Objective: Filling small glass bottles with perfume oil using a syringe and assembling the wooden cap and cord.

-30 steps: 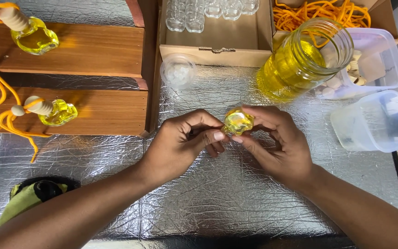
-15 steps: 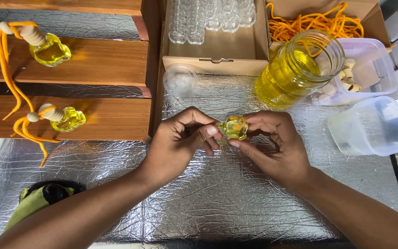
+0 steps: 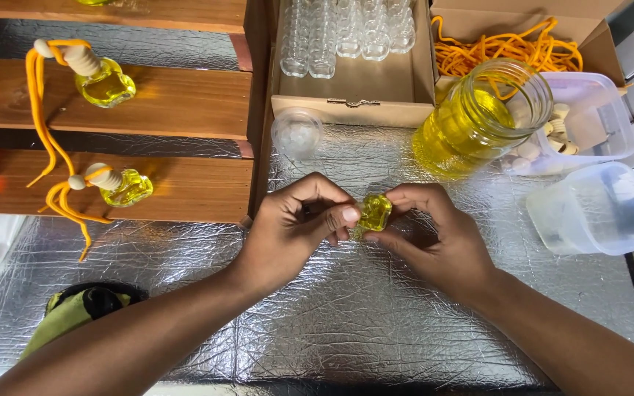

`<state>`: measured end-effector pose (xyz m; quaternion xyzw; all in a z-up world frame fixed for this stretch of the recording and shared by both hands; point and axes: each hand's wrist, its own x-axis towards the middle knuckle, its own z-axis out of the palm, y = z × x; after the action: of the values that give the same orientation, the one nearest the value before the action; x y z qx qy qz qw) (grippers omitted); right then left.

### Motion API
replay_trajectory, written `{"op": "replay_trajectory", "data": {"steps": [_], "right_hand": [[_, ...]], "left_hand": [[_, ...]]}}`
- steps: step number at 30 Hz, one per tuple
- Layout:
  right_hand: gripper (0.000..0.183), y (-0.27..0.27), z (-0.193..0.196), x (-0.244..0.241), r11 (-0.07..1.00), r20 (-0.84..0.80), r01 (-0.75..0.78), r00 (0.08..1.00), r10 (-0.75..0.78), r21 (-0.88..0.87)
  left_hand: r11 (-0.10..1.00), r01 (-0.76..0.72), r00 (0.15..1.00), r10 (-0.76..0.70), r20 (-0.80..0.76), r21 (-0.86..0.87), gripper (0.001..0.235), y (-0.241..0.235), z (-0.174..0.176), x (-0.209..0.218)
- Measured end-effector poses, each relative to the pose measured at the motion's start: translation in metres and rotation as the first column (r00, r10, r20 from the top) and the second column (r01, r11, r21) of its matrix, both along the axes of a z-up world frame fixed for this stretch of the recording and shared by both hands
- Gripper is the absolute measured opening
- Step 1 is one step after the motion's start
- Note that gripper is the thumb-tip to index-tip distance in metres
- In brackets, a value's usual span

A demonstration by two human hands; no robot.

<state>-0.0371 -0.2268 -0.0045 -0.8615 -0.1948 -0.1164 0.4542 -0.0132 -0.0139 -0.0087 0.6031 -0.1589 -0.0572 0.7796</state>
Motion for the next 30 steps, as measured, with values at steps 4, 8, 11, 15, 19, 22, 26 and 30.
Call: {"op": "replay_trajectory", "data": {"steps": [4,8,11,15,19,22,26,30], "right_hand": [[0.06,-0.005,-0.005,-0.002,1.0,-0.033,0.002,0.999,-0.003,-0.023],[0.054,-0.004,-0.003,-0.001,0.997,-0.047,-0.075,0.996,0.075,0.017],[0.055,-0.002,0.004,0.001,0.995,-0.085,-0.095,0.992,0.097,0.026],[0.054,-0.008,-0.01,-0.004,0.996,-0.078,-0.079,0.994,0.082,0.044],[0.053,-0.009,-0.011,-0.002,0.992,-0.08,-0.095,0.992,0.101,0.082],[0.047,-0.003,-0.003,-0.002,0.977,-0.1,-0.123,0.985,0.142,0.173],[0.042,-0.002,-0.005,-0.001,0.902,-0.236,-0.14,0.938,0.252,0.409],[0.042,0.006,0.014,0.0,0.873,-0.268,-0.182,0.906,0.328,0.453]], "left_hand": [[0.999,0.014,0.999,-0.015,0.029,0.045,0.006,0.003,0.004,0.001],[0.999,0.026,0.999,-0.027,0.019,0.042,0.009,0.003,0.0,0.0],[0.997,0.078,0.996,-0.078,-0.037,-0.001,0.013,0.006,-0.007,0.003],[0.996,0.054,0.998,-0.055,0.013,0.065,0.025,0.007,-0.005,0.003],[0.994,0.063,0.998,-0.063,0.002,0.091,0.039,0.005,0.001,0.002],[0.996,0.052,0.999,-0.053,0.013,0.066,0.026,0.002,0.001,0.001],[0.995,0.045,0.996,-0.052,0.079,0.093,0.019,0.004,-0.002,0.001],[0.991,0.042,0.99,-0.058,0.127,0.127,0.027,0.004,0.002,0.001]]}}
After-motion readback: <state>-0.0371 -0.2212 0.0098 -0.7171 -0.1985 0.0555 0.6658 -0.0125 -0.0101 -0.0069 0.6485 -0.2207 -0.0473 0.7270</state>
